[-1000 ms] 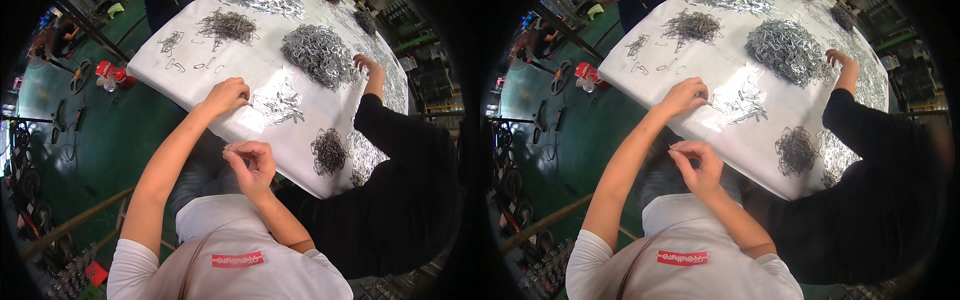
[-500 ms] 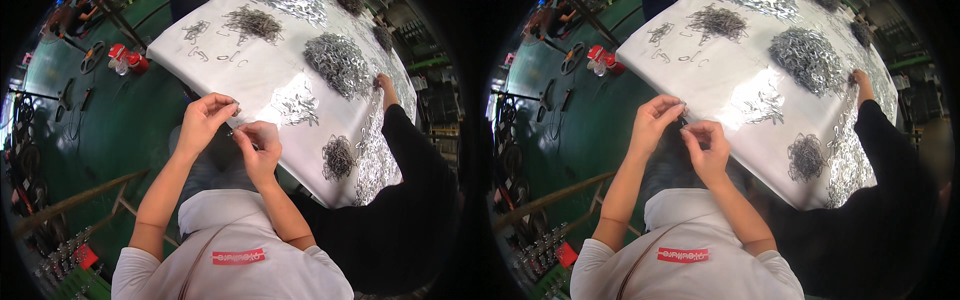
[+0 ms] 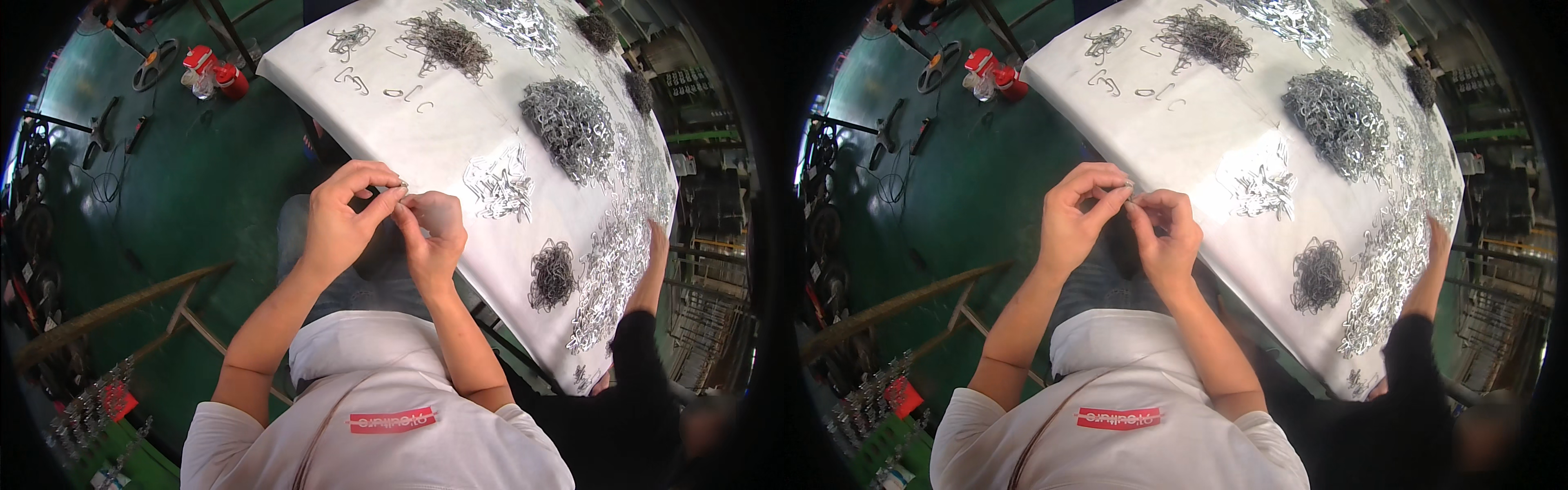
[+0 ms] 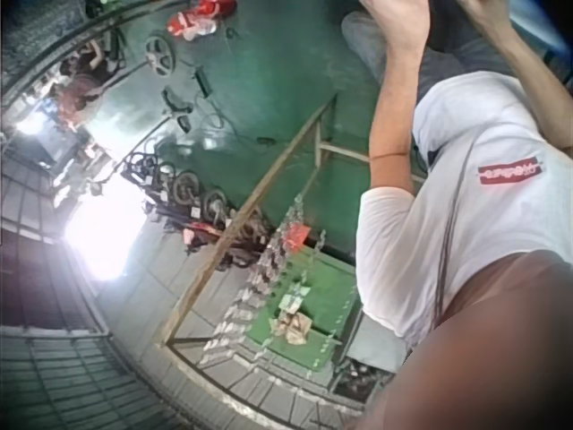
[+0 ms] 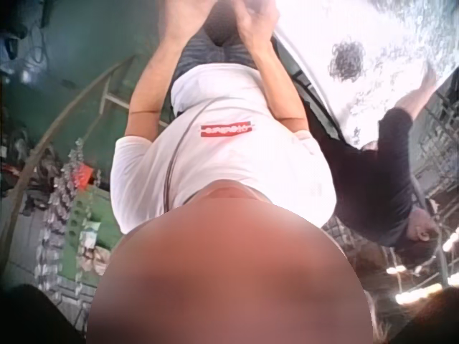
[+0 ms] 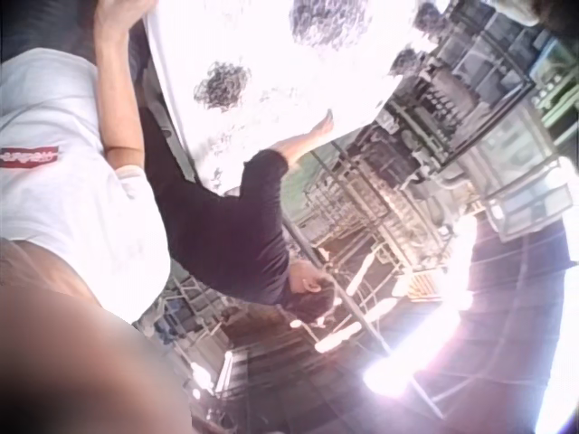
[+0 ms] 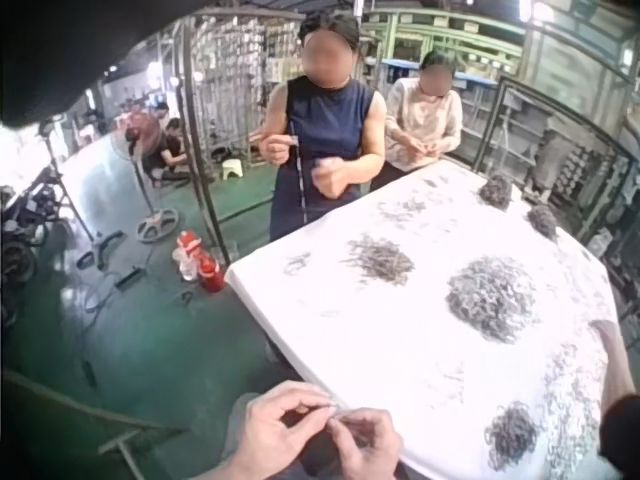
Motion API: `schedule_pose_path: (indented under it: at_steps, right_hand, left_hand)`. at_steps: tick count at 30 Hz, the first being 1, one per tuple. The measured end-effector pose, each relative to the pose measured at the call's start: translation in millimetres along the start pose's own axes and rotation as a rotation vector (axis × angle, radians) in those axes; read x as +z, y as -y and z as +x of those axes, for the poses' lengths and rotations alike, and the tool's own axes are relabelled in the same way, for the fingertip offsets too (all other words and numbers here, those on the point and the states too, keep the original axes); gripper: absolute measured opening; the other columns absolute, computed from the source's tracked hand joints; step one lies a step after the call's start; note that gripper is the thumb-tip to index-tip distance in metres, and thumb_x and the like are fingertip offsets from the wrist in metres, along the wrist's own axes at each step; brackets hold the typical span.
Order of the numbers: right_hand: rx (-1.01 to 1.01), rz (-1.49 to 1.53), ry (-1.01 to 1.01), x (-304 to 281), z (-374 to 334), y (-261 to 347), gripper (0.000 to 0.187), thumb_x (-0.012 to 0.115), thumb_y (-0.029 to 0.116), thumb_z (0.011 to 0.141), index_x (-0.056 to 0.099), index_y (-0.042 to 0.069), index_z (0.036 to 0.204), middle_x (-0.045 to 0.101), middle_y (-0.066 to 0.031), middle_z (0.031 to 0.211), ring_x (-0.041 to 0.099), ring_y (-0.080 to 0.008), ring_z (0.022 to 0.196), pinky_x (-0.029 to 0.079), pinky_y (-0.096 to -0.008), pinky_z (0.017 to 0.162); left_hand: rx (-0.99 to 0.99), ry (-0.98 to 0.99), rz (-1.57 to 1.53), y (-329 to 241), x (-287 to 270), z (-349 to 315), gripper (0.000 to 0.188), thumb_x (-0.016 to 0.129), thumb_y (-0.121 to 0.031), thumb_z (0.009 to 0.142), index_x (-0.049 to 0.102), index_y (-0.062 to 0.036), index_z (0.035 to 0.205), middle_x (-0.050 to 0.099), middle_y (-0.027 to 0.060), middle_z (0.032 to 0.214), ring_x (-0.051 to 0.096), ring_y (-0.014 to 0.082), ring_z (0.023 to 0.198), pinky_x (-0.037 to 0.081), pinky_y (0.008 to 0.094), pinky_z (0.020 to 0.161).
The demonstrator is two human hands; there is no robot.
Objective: The person repeatedly picks small metal hooks and fasteners from a white table, links them by hand, and places the assembled pieces onto a nearby metal rack. Other workers are visible at the same table performing similar assembly.
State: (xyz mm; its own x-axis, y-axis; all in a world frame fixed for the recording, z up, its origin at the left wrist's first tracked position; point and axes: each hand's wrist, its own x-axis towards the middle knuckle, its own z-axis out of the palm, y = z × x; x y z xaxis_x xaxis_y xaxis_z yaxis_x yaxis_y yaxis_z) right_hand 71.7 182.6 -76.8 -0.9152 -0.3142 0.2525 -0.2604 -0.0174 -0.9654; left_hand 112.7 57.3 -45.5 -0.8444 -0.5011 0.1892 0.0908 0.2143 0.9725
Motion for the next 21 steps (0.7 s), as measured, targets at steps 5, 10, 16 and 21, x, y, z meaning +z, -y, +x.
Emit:
schedule_pose_path:
  at_steps: [5, 10, 16, 21]
  right_hand:
    - [-0.273, -0.341, 0.014, -11.9, 24.4, -12.2, 0.024, 0.068, 0.001, 0.083, 0.055, 0.001, 0.104, 0.061, -0.0093, 0.097, 0.061, -0.0154, 0.078, 0.048, -0.0256, 0.057]
    - [-0.019, -0.802, 0.091, -4.2, 136.0, -56.9, 0.018, 0.061, 0.021, 0.089, 0.067, 0.004, 0.088, 0.066, -0.0119, 0.088, 0.064, -0.0275, 0.079, 0.050, -0.0390, 0.067]
    - [0.406, -1.206, 0.263, 44.7, 216.9, -79.4, 0.034, 0.066, 0.033, 0.082, 0.070, 0.004, 0.100, 0.069, -0.0143, 0.102, 0.067, -0.0307, 0.094, 0.053, -0.0372, 0.078]
    - [0.322, -1.209, 0.302, 40.7, 211.1, -86.4, 0.031, 0.065, 0.030, 0.084, 0.069, 0.001, 0.095, 0.070, -0.0136, 0.092, 0.068, -0.0259, 0.083, 0.052, -0.0347, 0.069]
  left_hand:
    - [0.095, -0.066, 0.077, 6.4, -4.3, -0.7, 0.012, 0.074, -0.003, 0.076, 0.070, -0.0038, 0.087, 0.067, 0.0058, 0.093, 0.063, 0.0185, 0.083, 0.049, 0.0292, 0.072]
    - [0.082, -0.093, 0.112, 8.7, -9.2, -3.3, 0.012, 0.074, -0.001, 0.075, 0.068, -0.0023, 0.086, 0.066, 0.0063, 0.093, 0.063, 0.0210, 0.085, 0.050, 0.0306, 0.074]
    - [0.095, -0.082, 0.124, 12.3, -8.6, -8.7, 0.011, 0.071, 0.002, 0.078, 0.070, -0.0011, 0.089, 0.065, 0.0061, 0.094, 0.063, 0.0130, 0.081, 0.051, 0.0251, 0.073]
    - [0.138, -0.082, 0.159, 13.0, -6.4, -14.0, 0.012, 0.071, 0.002, 0.077, 0.070, -0.0016, 0.089, 0.065, 0.0071, 0.095, 0.064, 0.0147, 0.081, 0.051, 0.0260, 0.074]
